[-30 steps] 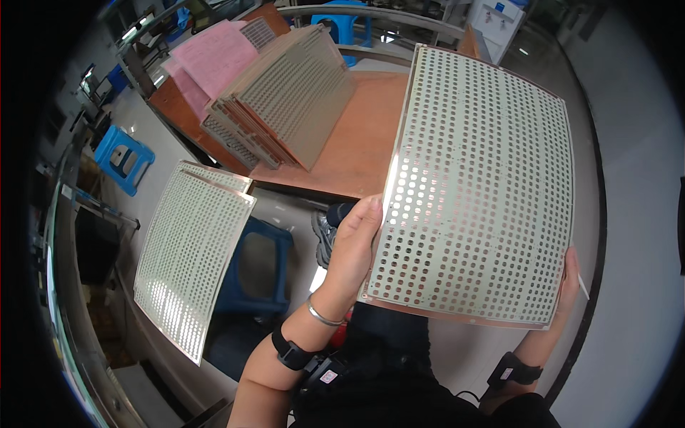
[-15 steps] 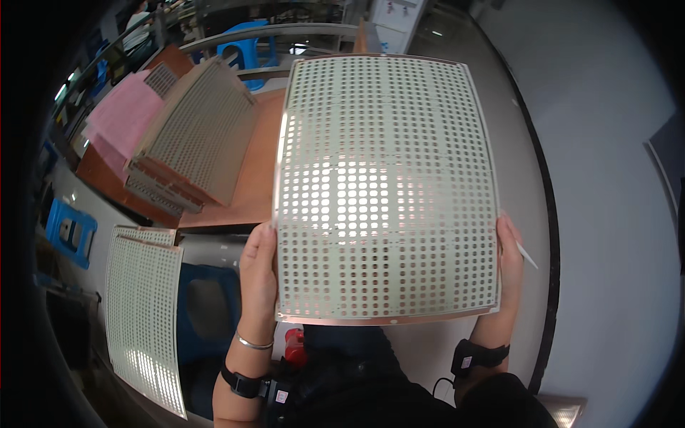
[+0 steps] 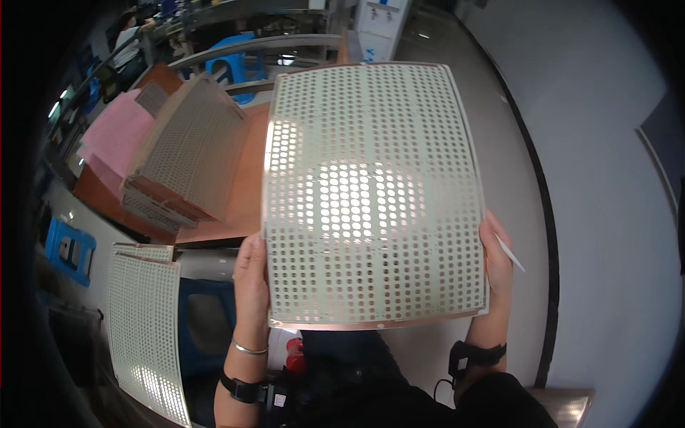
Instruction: Inspecting and marking perforated metal sheets with a pen in a factory setting.
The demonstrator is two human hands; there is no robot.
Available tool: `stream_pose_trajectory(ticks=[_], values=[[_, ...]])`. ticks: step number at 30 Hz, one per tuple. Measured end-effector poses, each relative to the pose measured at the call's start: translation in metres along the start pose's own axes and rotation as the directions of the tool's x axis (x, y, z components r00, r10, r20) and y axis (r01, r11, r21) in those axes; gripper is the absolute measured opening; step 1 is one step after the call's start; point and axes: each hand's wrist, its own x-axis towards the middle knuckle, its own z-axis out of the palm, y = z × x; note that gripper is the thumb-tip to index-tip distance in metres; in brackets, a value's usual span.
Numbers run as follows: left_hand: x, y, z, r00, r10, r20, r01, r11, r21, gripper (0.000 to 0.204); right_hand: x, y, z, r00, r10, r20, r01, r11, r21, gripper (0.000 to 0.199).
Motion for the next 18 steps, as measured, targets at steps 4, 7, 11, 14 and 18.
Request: stream_pose_trajectory(ticks=[4,7,11,14,18], values=[[-0.005,0.011,0.0,0.999,-0.033,-0.034,0.029,0.991,-0.128,0.029,0.002,0.017,-0.018,0.999,0.005,0.05,-0.006,1.0,0.019,0.034],[-0.003,0.017,-0.02,0.966,-0.092,0.24,0.176,0.918,-0.355,0.034,0.0,0.023,-0.021,0.992,-0.041,0.123,0.037,0.999,0.039,0.035],[0.004,0.045,-0.017,0.97,-0.058,0.236,0.141,0.924,-0.355,0.038,-0.004,0.035,-0.013,0.986,-0.086,0.141,0.081,0.996,0.04,0.037],[0.006,0.058,-0.015,0.965,-0.02,0.262,0.09,0.962,-0.257,0.036,-0.002,0.04,-0.022,0.981,-0.087,0.173,0.086,0.996,0.014,0.036],[-0.006,0.054,-0.02,0.965,-0.033,0.259,0.116,0.943,-0.312,0.036,0.014,0.038,-0.017,0.977,-0.05,0.207,0.041,0.998,0.049,0.029]])
